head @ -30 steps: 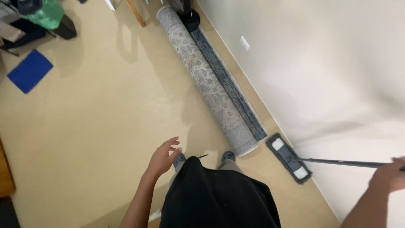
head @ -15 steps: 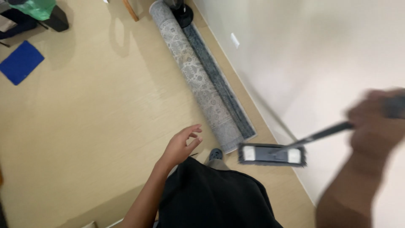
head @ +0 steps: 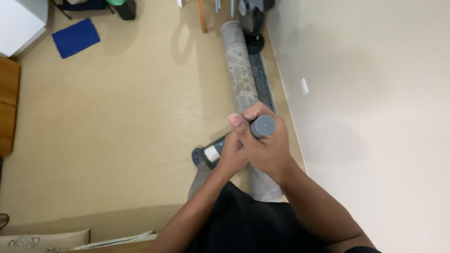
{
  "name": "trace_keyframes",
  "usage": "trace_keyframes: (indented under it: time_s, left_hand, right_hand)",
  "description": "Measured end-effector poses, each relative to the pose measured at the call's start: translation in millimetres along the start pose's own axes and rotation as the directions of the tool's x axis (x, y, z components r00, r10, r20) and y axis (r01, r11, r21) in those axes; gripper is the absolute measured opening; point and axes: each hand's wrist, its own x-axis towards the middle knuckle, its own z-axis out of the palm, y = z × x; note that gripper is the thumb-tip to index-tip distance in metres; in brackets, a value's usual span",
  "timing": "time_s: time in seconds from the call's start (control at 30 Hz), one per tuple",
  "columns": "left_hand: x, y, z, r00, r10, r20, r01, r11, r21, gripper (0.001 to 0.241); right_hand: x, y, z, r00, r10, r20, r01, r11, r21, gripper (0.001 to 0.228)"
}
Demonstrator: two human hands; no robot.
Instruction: The person is mopping the floor using a spray mop and a cleaning solution spray bottle.
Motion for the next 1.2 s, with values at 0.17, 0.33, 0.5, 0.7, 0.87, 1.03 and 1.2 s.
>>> trace_keyframes:
  time_s: [0.17,0.33,0.5,0.7,0.87,1.03,1.2]
  left_hand:
    - [72,-17,-92,0.967,-0.086,-0.239,0.065,0.993,-0.098,0.017]
    - [143,-9,-189,0.957,-0.046,-0.287,0.047,0.999,-0.003,0.019]
    - [214,-10,-261,0.941,-0.070,-0.332,0.123,0.982,0.143,0.030]
    - [301,-70,-330,0.906,0.002,-0.423,0.026,0.998,0.061,0.023]
    - [383,-108,-395,0.870,-0.040,-0.492,0.360,0.733,0.577,0.012]
    - [442,-126,-461,0.904,0.249,-0.348,0.177,0.524,0.833,0.015]
    - [508,-113,-504,0.811,-0.133,-0.570,0.450,0.764,0.462,0.013]
  right_hand:
    - [88,27,56,0.972,-0.099,0.212,0.113,0.992,-0.055,0.028]
    - [187,47,116,0.940,0.063,0.335,-0.019,0.991,-0.134,0.023]
    - [262,78,151,0.932,0.051,0.359,-0.015,0.995,-0.103,0.026]
    - [363,134,170,0.881,0.089,0.465,-0.050,0.994,-0.096,0.037]
    - [470,176,179,0.773,-0.047,0.633,0.002,0.997,0.072,0.052]
    - [580,211,191,0.634,-0.057,0.771,0.033,0.998,0.047,0.067]
    - [662,265,217,0.555,-0.051,0.830,0.050,0.998,0.028,0.073]
